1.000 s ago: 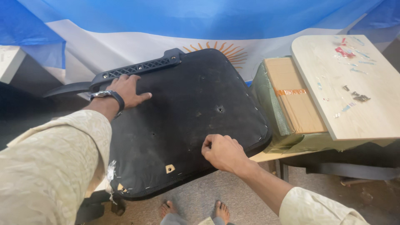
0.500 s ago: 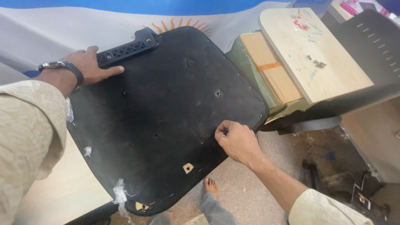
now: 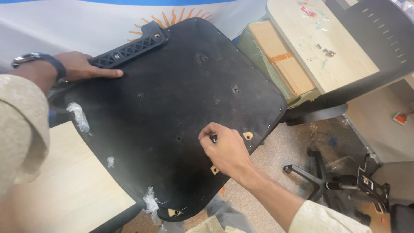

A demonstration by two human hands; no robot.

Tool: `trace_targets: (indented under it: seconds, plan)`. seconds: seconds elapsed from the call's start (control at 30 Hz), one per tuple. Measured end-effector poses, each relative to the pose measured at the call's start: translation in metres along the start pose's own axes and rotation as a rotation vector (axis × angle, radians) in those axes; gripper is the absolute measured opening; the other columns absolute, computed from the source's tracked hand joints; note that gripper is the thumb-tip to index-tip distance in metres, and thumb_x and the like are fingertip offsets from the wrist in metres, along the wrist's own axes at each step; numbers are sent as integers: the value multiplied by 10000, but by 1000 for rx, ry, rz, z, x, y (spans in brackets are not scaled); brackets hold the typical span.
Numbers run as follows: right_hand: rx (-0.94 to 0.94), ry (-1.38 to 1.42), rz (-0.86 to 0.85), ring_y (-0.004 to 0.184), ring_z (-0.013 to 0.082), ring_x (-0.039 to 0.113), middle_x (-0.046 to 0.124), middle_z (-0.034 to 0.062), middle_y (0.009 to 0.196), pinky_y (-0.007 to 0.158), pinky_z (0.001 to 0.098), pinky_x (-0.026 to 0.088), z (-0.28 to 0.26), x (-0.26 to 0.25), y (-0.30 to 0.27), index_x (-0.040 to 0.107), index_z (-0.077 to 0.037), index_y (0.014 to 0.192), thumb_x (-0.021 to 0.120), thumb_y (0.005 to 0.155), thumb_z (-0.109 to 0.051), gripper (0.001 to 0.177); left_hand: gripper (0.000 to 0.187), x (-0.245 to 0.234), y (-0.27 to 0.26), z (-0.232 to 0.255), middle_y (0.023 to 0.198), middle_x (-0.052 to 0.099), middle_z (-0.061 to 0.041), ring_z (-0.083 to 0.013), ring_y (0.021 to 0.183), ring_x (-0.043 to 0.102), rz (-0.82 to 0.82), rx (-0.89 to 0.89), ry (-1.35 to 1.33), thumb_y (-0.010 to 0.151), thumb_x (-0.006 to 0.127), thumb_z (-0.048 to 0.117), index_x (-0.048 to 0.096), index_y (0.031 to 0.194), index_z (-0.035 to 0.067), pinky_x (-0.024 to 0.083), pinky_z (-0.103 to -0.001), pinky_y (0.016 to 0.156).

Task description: The person assembles an office chair by attaching the armrests to the seat base using a screwdriver. They insert screws into the armrest brackets and tighten them to secure the parts.

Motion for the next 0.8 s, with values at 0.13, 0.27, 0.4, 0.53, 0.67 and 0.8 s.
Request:
trace_targets:
  seconds: [0.13,0.27,0.4,0.53,0.67,0.8]
  plan:
    - [166,-33,18,733,223,727,748,119,744,751,378,549,23,-12,-5,761,-91,960,612,850,-266,254,1006,5,10,-6,1332,651,-260,-438,1194,635,-128,-45,-258,681,740,783,675,1353,37,544,-577,960]
    - [124,-56,7,696,239,725,758,120,746,726,374,549,22,-6,1,772,-94,948,602,851,-251,251,979,16,23,24,1322,667,-260,-432,1181,646,-290,-66,-494,694,721,774,682,1344,43,539,-567,958]
    - [92,-91,5,615,269,710,747,127,722,667,398,545,11,5,9,766,-89,943,598,858,-237,240,952,17,15,29,1312,682,-261,-426,1168,657,-366,-121,-582,707,702,764,690,1336,49,535,-556,956]
    - [83,-147,78,564,284,696,738,115,690,634,418,542,6,7,12,752,-87,911,594,845,-210,212,926,16,-5,19,1302,698,-261,-419,1156,668,-373,-174,-633,720,683,754,698,1328,55,531,-545,954]
    - [19,-219,103,572,302,691,726,121,660,645,423,544,5,10,13,730,-84,882,594,853,-213,190,901,15,-30,11,1292,713,-261,-413,1143,679,-364,-221,-681,733,664,744,705,1319,61,527,-534,953]
    - [-38,-232,130,585,316,697,723,110,660,639,430,549,14,8,13,728,-87,871,605,844,-216,180,877,19,-46,9,1282,729,-262,-407,1130,690,-349,-270,-746,746,645,734,713,1311,67,522,-524,951]
Point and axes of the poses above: each hand's wrist, its own y-axis towards the middle knuckle, its own x-axis out of the palm, z = x × y, the point moved 3 cm from there along y, towards the middle knuckle
